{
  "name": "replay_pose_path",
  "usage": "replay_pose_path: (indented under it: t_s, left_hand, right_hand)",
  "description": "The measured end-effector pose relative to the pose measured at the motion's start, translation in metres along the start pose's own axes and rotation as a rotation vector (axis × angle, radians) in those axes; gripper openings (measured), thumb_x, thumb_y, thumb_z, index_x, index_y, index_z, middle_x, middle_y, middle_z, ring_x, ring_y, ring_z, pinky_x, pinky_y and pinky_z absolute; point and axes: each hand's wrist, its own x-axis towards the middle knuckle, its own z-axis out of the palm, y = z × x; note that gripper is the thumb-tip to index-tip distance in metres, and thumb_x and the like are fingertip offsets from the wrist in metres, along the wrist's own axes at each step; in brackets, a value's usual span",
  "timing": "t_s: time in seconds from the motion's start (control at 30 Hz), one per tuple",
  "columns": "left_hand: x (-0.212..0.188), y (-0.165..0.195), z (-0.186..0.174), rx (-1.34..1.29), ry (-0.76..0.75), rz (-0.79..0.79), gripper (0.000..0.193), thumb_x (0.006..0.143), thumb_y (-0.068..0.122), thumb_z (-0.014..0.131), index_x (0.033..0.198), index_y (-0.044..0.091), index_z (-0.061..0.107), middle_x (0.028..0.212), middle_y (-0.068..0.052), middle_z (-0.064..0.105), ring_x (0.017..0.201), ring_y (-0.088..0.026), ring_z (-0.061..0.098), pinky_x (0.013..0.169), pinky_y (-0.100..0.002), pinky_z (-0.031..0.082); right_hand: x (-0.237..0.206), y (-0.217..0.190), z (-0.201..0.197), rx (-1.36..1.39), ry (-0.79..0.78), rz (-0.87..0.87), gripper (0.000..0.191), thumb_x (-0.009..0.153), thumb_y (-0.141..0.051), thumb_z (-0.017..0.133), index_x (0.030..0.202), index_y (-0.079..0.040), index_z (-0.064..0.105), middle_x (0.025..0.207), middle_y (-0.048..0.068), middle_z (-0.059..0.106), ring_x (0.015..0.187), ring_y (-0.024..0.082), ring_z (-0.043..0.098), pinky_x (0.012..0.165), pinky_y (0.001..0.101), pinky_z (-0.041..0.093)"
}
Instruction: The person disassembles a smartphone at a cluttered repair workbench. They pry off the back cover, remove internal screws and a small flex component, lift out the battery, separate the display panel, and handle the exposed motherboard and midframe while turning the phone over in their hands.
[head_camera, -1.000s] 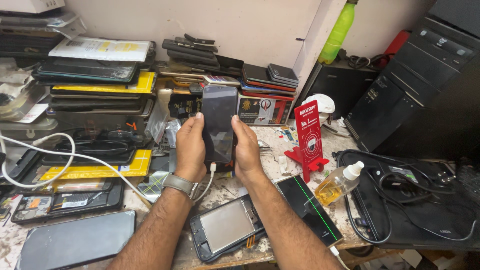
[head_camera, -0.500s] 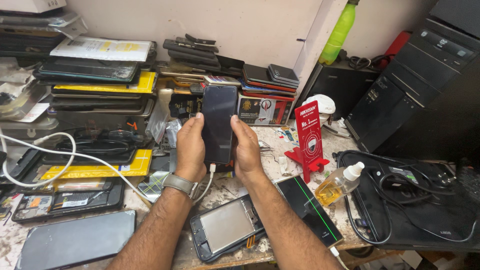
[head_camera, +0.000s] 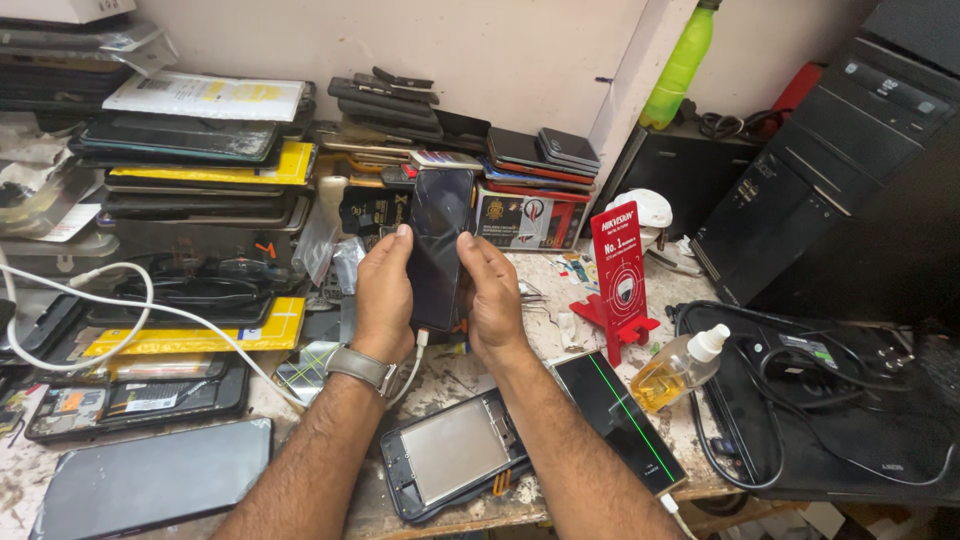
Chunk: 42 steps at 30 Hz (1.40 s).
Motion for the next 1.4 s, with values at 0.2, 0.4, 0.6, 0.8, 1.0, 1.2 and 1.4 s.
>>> replay_pose_path:
  t_s: [0.2, 0.4, 0.6, 0.8, 1.0, 1.2, 1.4]
  left_hand:
    - [0.0017, -0.001, -0.0007, 0.02, 0.003, 0.011, 0.028, 0.106, 0.027, 0.055, 0.097, 0.006, 0.07, 0.087, 0.001, 0.07, 0.074, -0.007, 0.064, 0.067, -0.024, 0.052]
    - [-0.0002, 0.0, 0.0001, 0.023, 0.005, -0.006, 0.028, 0.105, 0.027, 0.055, 0.095, 0.007, 0.07, 0.086, 0.001, 0.07, 0.074, -0.007, 0.063, 0.066, -0.023, 0.052]
    - [0.0009, 0.0002, -0.0008, 0.041, -0.002, 0.005, 0.028, 0.106, 0.028, 0.055, 0.095, 0.007, 0.07, 0.085, 0.002, 0.068, 0.073, -0.007, 0.062, 0.066, -0.023, 0.051]
    - [0.0004, -0.0006, 0.0003, 0.045, 0.011, 0.006, 0.028, 0.106, 0.027, 0.055, 0.098, 0.005, 0.071, 0.088, 0.001, 0.07, 0.075, -0.007, 0.063, 0.068, -0.023, 0.052]
    - [0.0009, 0.0018, 0.0004, -0.02, 0.002, 0.02, 0.029, 0.105, 0.026, 0.054, 0.1, 0.004, 0.071, 0.094, -0.001, 0.074, 0.081, -0.008, 0.067, 0.074, -0.024, 0.055]
    - [0.0016, 0.0021, 0.0002, -0.001, 0.018, 0.089, 0.028, 0.106, 0.026, 0.056, 0.101, 0.004, 0.072, 0.093, 0.001, 0.072, 0.081, -0.007, 0.064, 0.074, -0.023, 0.052]
    - [0.0011, 0.0034, -0.0002, 0.069, 0.012, 0.165, 0.03, 0.108, 0.027, 0.055, 0.096, 0.004, 0.071, 0.089, 0.003, 0.069, 0.077, -0.004, 0.059, 0.071, -0.021, 0.048]
  right_hand:
    - [-0.0003, 0.0002, 0.0007, -0.01, 0.013, 0.001, 0.023, 0.107, -0.026, 0.058, 0.106, -0.005, 0.069, 0.097, 0.001, 0.071, 0.087, 0.009, 0.066, 0.08, 0.0271, 0.054]
    - [-0.0024, -0.0021, 0.0028, -0.043, 0.025, 0.0, 0.024, 0.106, -0.027, 0.058, 0.104, -0.006, 0.069, 0.094, 0.0, 0.07, 0.086, 0.008, 0.065, 0.079, 0.026, 0.054]
    - [-0.0009, -0.001, 0.0016, -0.043, 0.017, -0.002, 0.022, 0.106, -0.027, 0.06, 0.096, -0.009, 0.067, 0.089, -0.002, 0.067, 0.081, 0.007, 0.064, 0.075, 0.0255, 0.053]
    - [-0.0005, 0.0005, -0.0003, -0.021, 0.007, -0.018, 0.022, 0.108, -0.026, 0.061, 0.096, -0.009, 0.067, 0.089, -0.003, 0.066, 0.082, 0.007, 0.062, 0.075, 0.0254, 0.052]
    - [0.0007, -0.0008, 0.0019, -0.036, 0.048, 0.025, 0.029, 0.106, -0.027, 0.055, 0.11, -0.002, 0.07, 0.102, 0.004, 0.073, 0.092, 0.01, 0.067, 0.083, 0.0269, 0.054]
    - [0.0017, -0.0012, 0.0021, -0.055, 0.048, 0.019, 0.035, 0.109, -0.028, 0.052, 0.117, 0.002, 0.069, 0.109, 0.007, 0.073, 0.099, 0.013, 0.068, 0.089, 0.0292, 0.053]
    - [0.0032, 0.0002, 0.0014, -0.045, 0.059, 0.011, 0.038, 0.109, -0.029, 0.05, 0.12, 0.003, 0.068, 0.114, 0.008, 0.073, 0.103, 0.014, 0.068, 0.093, 0.029, 0.053]
